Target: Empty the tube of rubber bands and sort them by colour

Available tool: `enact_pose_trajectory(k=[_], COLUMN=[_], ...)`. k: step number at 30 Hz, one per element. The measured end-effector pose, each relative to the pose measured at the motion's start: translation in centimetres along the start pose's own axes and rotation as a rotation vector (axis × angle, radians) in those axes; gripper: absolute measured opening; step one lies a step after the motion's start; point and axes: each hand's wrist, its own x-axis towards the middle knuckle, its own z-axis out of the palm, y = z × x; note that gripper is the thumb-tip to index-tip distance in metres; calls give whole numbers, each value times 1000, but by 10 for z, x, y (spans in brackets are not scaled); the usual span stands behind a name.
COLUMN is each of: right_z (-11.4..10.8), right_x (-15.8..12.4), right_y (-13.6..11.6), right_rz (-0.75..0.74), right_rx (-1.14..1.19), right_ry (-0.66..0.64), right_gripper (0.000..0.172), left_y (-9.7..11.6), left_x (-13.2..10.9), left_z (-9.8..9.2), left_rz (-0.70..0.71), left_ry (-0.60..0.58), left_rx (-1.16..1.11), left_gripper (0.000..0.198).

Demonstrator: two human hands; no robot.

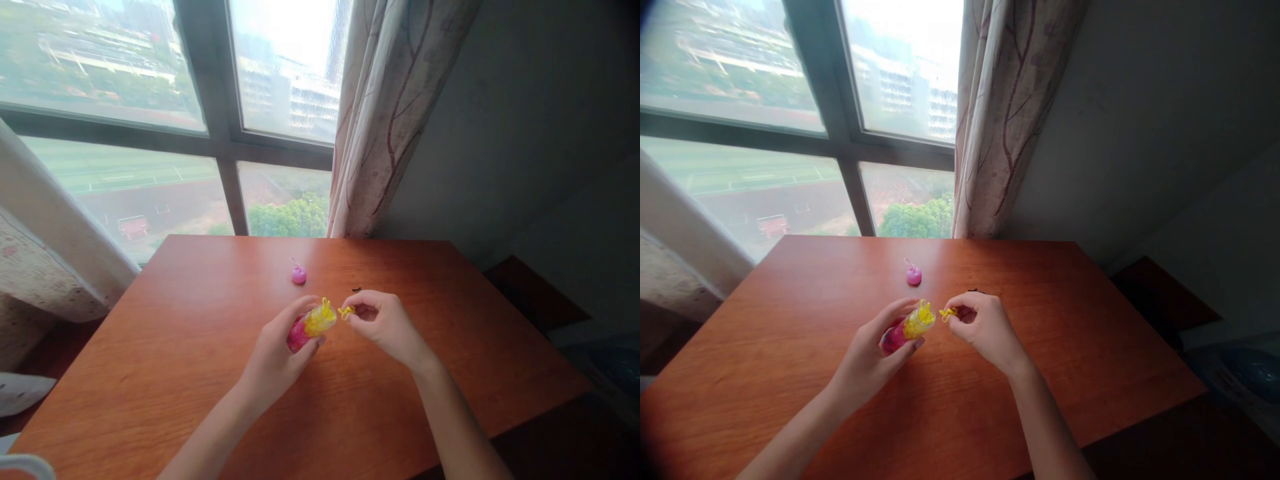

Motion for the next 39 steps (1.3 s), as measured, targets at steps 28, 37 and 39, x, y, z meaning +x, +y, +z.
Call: enact_pose_trajectory(k=[28,37,39], right_z=[2,-3,-4], right_x=[5,1,-1], right_y=[-36,-51,-52], right_rz=[-210,-189,-185], right_rx=[-314,-321,-328], right_ry=[-81,-256,-270], right_gripper=[12,21,22], left_y=[1,0,0], left_x=[-2,-2,-2], left_z=[3,4,4], left_rz=[-33,-25,-28], left_ry=[0,12,15], left_rx=[-29,-41,-47], left_gripper=[52,52,53])
